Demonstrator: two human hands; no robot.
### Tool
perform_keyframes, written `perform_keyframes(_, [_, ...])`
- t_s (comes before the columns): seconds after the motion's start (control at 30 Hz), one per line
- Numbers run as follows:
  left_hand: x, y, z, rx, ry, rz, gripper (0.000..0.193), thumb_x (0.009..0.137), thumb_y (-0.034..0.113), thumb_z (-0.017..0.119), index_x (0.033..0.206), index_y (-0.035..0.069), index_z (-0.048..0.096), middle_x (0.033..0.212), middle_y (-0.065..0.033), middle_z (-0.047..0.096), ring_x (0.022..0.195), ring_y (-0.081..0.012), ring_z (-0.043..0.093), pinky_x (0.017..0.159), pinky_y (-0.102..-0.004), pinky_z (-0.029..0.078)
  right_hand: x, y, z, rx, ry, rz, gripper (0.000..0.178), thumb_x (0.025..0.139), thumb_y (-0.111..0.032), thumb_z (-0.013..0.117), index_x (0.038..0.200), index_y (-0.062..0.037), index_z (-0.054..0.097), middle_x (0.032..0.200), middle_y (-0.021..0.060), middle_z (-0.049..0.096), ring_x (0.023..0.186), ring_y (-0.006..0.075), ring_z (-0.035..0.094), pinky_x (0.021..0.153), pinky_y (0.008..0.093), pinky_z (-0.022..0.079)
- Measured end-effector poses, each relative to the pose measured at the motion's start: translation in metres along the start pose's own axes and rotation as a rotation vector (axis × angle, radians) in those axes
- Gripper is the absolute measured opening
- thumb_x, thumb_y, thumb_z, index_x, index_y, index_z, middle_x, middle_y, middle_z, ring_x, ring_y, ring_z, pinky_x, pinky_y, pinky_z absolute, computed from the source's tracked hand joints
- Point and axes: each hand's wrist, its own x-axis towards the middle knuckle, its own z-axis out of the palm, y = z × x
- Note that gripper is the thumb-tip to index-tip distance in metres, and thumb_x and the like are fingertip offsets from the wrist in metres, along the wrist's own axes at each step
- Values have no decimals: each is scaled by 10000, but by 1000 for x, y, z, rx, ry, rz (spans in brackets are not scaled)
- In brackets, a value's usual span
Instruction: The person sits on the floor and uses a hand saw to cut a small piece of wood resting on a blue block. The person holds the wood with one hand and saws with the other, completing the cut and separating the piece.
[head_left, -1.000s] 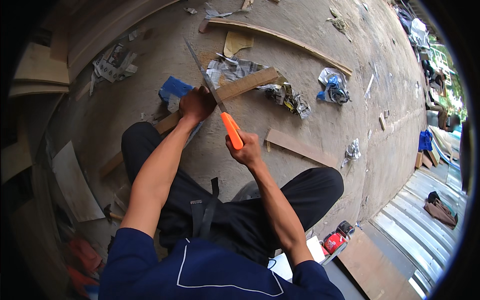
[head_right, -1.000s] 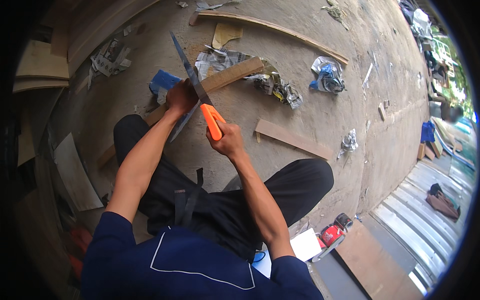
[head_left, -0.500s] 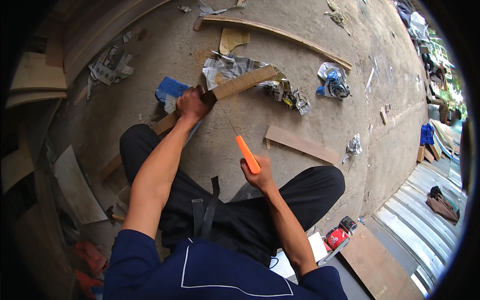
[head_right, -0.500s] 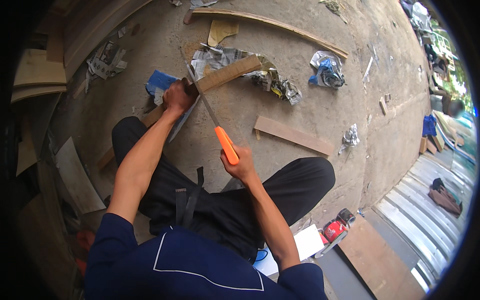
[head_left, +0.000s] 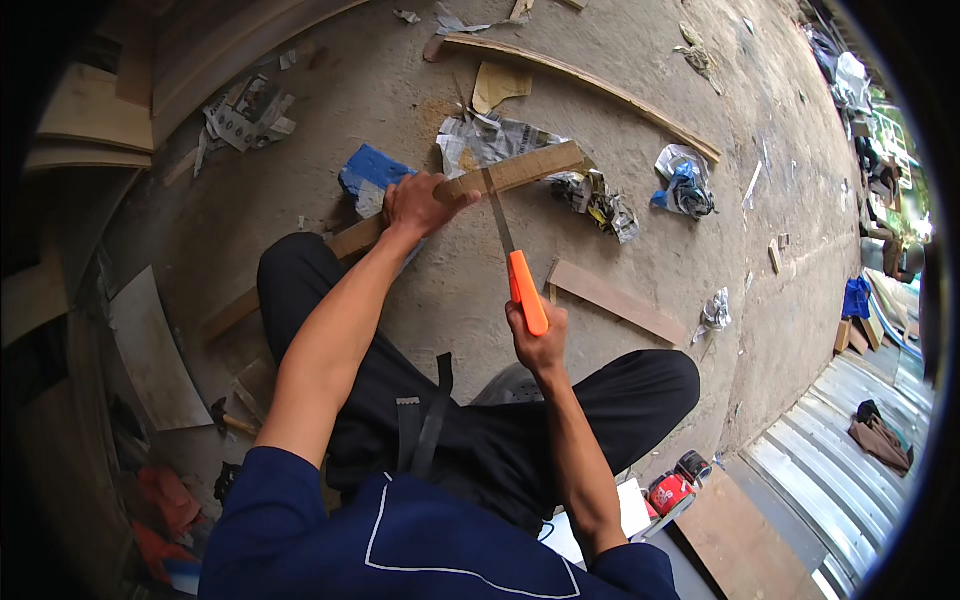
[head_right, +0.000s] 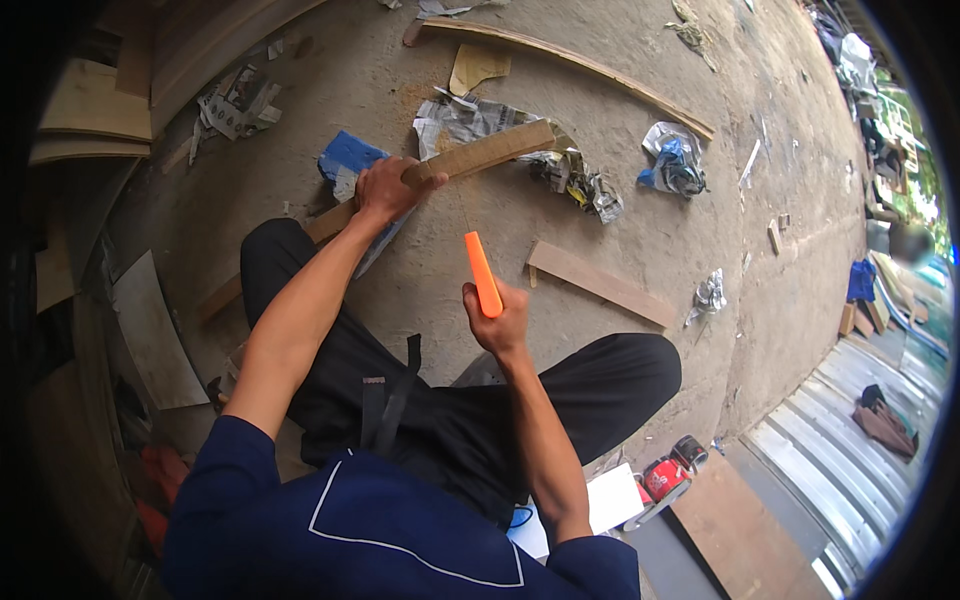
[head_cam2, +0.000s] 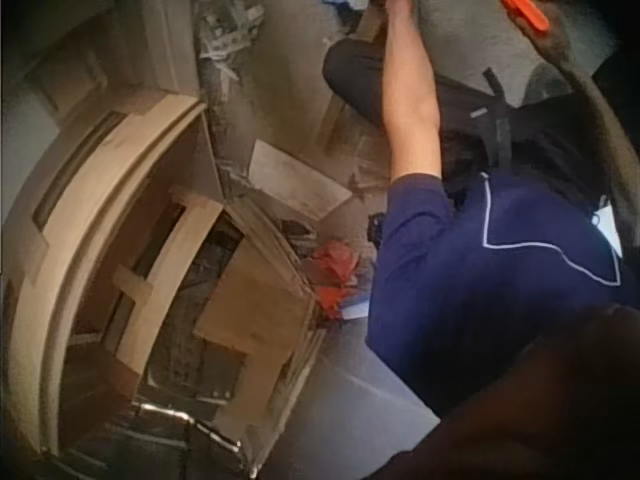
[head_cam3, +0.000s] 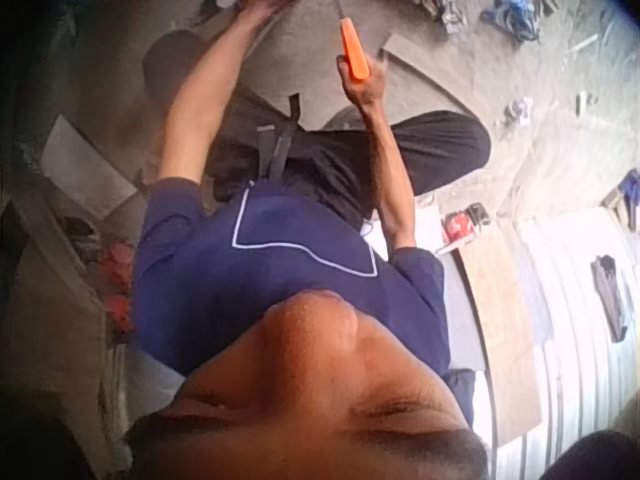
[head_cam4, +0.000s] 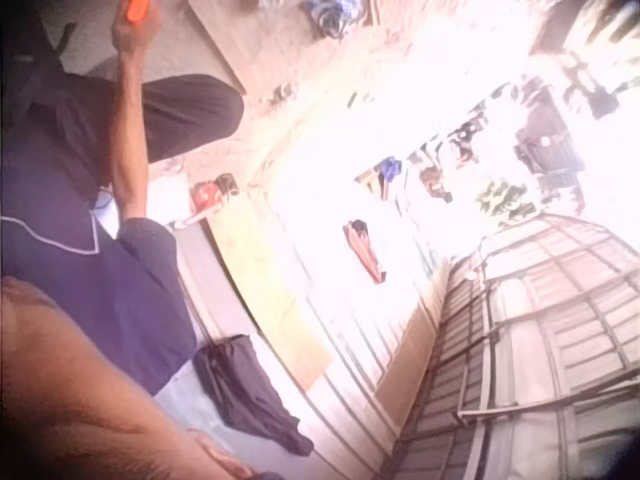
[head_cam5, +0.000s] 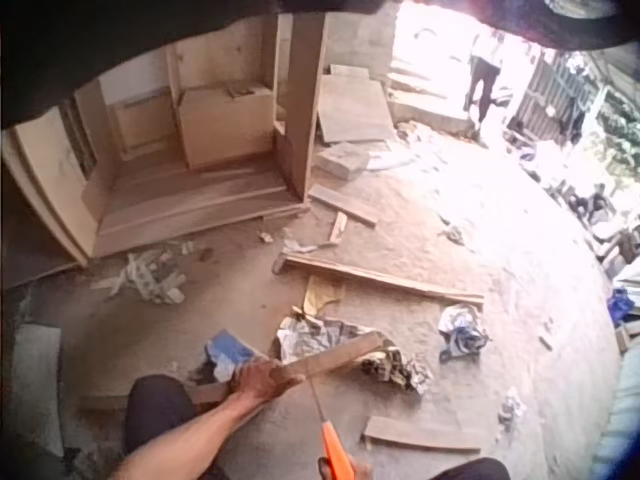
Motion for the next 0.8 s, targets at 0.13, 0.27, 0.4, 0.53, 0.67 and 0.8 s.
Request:
perform_keyframes(0.13, [12, -15, 8, -220, -16, -74, 627, 877, 676, 452, 1022, 138, 739, 1099, -144, 658, 1112, -322, 564, 960, -444, 357, -3, 5, -1, 25, 3, 65, 165, 799, -75, 674, 714, 12, 562, 544, 132, 500, 448, 220, 514, 489, 325, 416])
perform_keyframes(0.27, [21, -24, 18, -331, -16, -261, 579, 878, 637, 476, 1016, 140, 740, 1107, -151, 662, 1102, -330, 577, 945, -451, 382, -7, 13, 0, 19, 5, 73, 174, 799, -81, 677, 707, 6, 557, 542, 131, 495, 445, 220, 502, 485, 326, 410])
perform_keyframes(0.4, [11, -28, 19, -183, 62, -21, 534, 821, 601, 559, 1044, 145, 725, 1092, -146, 671, 1079, -334, 596, 932, -457, 409, -2, 11, 5, 0, -36, 29, 146, 793, -85, 681, 726, -2, 582, 548, 132, 499, 450, 228, 509, 490, 330, 417])
perform_keyframes(0.53, [6, -18, 9, -155, 34, -25, 510, 780, 558, 607, 1053, 141, 717, 1075, -143, 681, 1079, -321, 608, 949, -446, 413, 4, 12, 13, -8, -77, 7, 97, 771, -89, 682, 774, -17, 618, 577, 146, 528, 478, 268, 544, 517, 336, 445])
perform_keyframes(0.67, [6, -7, -4, -180, -1, -54, 491, 785, 538, 599, 1006, 119, 727, 1038, -170, 682, 1041, -339, 627, 906, -431, 453, 9, 11, 17, -31, -109, 5, 86, 746, -79, 681, 790, -28, 628, 614, 143, 570, 525, 285, 589, 543, 342, 469])
perform_keyframes(0.8, [4, 1, -13, -164, -13, -80, 489, 795, 528, 568, 941, 89, 726, 987, -199, 679, 977, -377, 642, 848, -429, 487, 9, 14, 16, -8, -143, -2, 77, 739, -76, 682, 780, -35, 632, 639, 139, 597, 547, 291, 609, 548, 338, 478])
